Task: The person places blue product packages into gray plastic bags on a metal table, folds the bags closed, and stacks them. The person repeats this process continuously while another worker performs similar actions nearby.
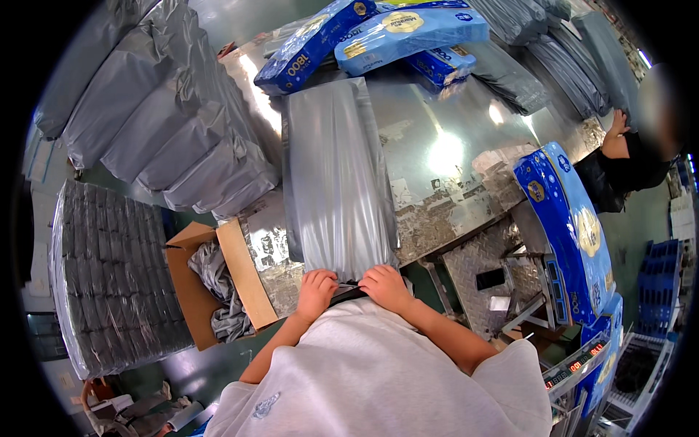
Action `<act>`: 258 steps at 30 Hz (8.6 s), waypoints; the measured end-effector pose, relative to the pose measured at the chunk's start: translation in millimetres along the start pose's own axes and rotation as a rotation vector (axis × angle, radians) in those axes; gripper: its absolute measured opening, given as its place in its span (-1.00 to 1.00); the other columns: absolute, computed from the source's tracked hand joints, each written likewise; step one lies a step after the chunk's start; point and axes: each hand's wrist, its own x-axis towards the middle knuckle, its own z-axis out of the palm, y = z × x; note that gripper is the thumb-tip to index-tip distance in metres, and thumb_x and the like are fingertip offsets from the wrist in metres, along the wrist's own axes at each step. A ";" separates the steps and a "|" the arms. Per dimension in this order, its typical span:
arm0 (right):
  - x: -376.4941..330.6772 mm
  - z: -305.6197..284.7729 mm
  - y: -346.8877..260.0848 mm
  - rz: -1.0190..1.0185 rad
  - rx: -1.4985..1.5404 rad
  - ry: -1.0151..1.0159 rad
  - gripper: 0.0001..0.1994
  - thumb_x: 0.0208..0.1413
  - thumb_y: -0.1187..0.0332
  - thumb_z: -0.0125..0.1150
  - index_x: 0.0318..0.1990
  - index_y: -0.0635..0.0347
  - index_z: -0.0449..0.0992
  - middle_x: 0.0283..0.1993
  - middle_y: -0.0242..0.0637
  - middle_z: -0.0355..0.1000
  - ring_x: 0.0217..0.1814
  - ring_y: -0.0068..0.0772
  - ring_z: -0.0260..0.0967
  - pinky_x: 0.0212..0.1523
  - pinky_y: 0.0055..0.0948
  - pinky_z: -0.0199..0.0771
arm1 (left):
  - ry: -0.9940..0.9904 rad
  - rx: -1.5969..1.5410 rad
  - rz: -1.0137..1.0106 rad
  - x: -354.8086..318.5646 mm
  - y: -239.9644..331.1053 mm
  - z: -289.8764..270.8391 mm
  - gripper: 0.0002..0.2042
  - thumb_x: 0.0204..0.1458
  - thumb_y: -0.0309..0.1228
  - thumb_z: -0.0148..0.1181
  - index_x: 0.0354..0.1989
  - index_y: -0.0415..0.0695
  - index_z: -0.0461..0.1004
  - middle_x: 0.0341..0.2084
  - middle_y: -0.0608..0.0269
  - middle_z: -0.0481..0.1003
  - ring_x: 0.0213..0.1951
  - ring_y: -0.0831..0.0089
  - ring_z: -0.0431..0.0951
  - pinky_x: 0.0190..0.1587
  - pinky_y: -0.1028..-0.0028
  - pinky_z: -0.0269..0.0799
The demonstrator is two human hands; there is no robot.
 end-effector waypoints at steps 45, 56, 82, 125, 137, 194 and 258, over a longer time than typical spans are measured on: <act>4.7 -9.4 43.2 0.032 -0.018 -0.009 -0.75 -0.16 0.22 0.19 -0.30 0.10 0.42 -0.26 -0.36 0.31 -0.12 -0.27 0.22 -0.05 -0.30 0.15 | -0.023 0.116 -0.078 -4.1 -21.2 -5.3 -0.73 -0.24 -0.34 0.25 -0.40 -0.12 0.31 -0.26 0.18 0.34 -0.16 0.21 0.31 -0.04 0.24 0.14; -11.4 61.4 136.8 0.830 0.933 0.499 -0.50 0.09 0.10 0.02 0.08 0.23 0.17 0.02 -0.17 0.23 0.10 -0.24 0.12 0.17 -0.34 0.00 | 0.321 -1.071 -0.964 -12.2 -104.7 72.7 -0.33 -0.07 -0.08 0.07 0.12 -0.26 0.04 0.13 -0.01 0.05 0.13 0.20 0.12 0.14 0.31 0.05; 77.4 -189.9 -37.5 0.237 1.577 0.250 -0.14 -0.41 0.20 0.29 0.12 0.43 0.08 0.01 -0.05 0.26 0.00 -0.14 0.28 -0.01 -0.27 0.33 | 0.202 -0.866 0.074 70.2 120.9 -240.0 0.09 -0.29 -0.01 0.29 0.26 -0.23 -0.38 0.27 -0.02 -0.42 0.30 0.23 -0.34 0.24 0.27 -0.33; 518.3 -212.3 -138.0 -0.249 0.739 0.244 0.05 -0.12 -0.27 0.02 0.26 0.35 -0.37 0.34 0.04 -0.35 0.39 -0.16 -0.36 0.28 -0.38 -0.23 | 1.422 0.033 -0.077 186.1 -74.4 -413.1 -0.47 0.10 -0.33 -0.08 0.20 -0.25 -0.08 0.20 0.07 -0.09 0.24 0.29 -0.10 0.25 0.31 -0.23; 456.1 41.8 -56.3 0.185 0.773 0.306 0.16 -0.37 -0.18 0.32 0.27 0.19 -0.30 0.29 0.22 -0.37 0.34 0.19 -0.37 0.24 -0.05 -0.19 | 0.939 -1.645 -0.832 125.7 -248.3 -155.5 0.12 -0.55 0.59 -0.40 0.25 0.25 -0.52 0.27 0.32 -0.50 0.27 -0.01 -0.40 0.00 -0.42 -0.18; 652.8 80.3 225.4 1.154 0.963 0.450 0.34 -0.53 0.09 0.46 0.24 -0.18 -0.66 0.22 0.19 -0.24 0.22 0.09 -0.06 0.14 -0.08 0.08 | 0.668 -0.237 -0.576 200.0 -449.5 -35.3 -0.53 -0.08 -0.46 0.13 0.05 -0.18 0.18 -0.04 0.11 0.28 -0.08 0.25 0.31 -0.04 0.39 0.26; 219.3 19.2 237.3 0.565 0.392 0.251 -0.92 -0.08 0.47 0.10 -0.42 0.28 0.42 -0.45 -0.25 0.44 -0.41 -0.41 0.38 -0.39 -0.44 0.35 | 0.291 -0.170 -0.531 183.7 -238.8 17.2 -0.88 -0.13 -0.55 -0.05 -0.36 -0.14 0.28 -0.52 0.09 0.38 -0.43 0.18 0.39 -0.34 0.37 0.28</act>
